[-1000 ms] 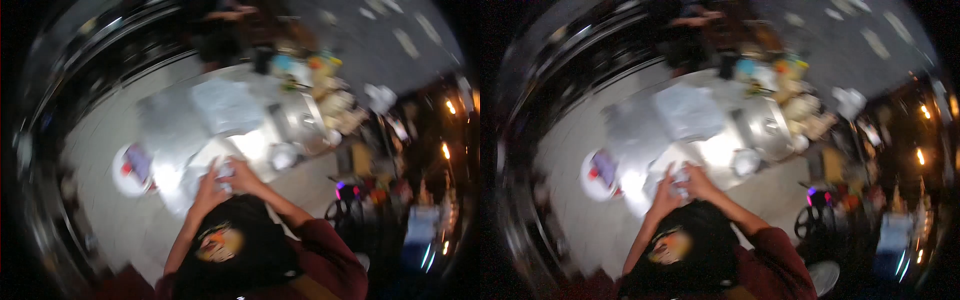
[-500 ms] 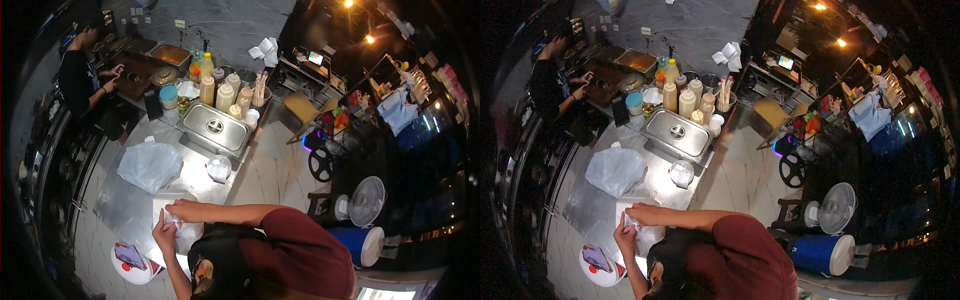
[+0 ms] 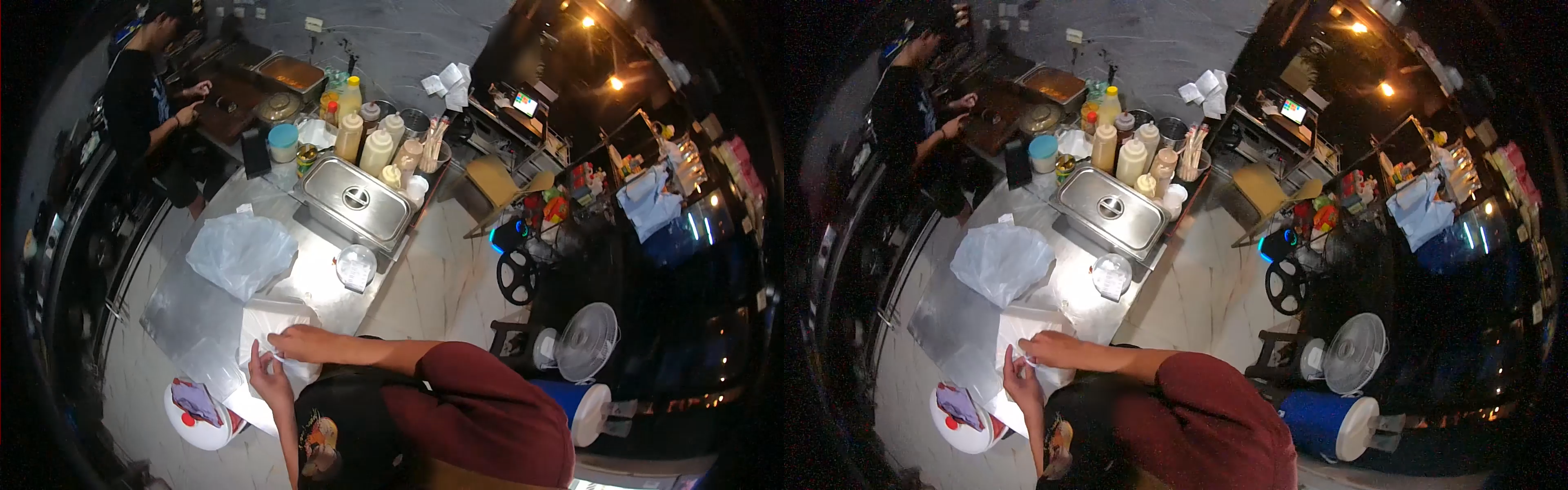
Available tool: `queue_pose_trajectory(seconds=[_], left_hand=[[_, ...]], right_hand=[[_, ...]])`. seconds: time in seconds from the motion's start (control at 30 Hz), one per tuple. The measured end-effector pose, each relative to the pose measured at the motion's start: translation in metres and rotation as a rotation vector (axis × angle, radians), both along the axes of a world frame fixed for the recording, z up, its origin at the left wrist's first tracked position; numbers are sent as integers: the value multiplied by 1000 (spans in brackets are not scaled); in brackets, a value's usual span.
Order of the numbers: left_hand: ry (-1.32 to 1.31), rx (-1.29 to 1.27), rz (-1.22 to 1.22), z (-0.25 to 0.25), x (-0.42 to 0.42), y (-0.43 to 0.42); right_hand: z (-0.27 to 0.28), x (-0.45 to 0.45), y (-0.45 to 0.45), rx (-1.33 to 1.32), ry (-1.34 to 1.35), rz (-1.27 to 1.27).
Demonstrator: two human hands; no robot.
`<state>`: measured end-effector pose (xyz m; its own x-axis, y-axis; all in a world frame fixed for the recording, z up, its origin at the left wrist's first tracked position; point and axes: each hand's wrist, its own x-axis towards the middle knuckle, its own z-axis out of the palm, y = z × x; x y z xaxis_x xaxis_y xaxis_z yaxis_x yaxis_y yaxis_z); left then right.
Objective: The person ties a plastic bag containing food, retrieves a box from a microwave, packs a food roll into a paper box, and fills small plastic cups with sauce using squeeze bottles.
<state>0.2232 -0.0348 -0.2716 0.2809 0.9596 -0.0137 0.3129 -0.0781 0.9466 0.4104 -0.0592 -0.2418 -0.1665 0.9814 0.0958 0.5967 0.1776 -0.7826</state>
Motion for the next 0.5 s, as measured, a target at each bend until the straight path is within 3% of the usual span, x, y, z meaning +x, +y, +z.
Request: queue_pose_trajectory(seconds=[0.1, 0.13, 0.2, 0.23, 0.33, 0.5], left_hand=[[281, 182, -74, 20, 0, -7], [253, 188, -50, 22, 1, -11], [253, 221, -10, 15, -2, -10], [316, 275, -10, 27, -1, -9], [344, 319, 80, 31, 3, -11], [413, 181, 126, 32, -10, -22]], right_hand=[[-7, 30, 13, 65, -11, 6], [-9, 38, 23, 70, 45, 1], [17, 43, 38, -309, 142, -88], [25, 42, 41, -410, 353, -123], [35, 40, 50, -344, 268, -108], [58, 35, 54, -262, 180, -190]])
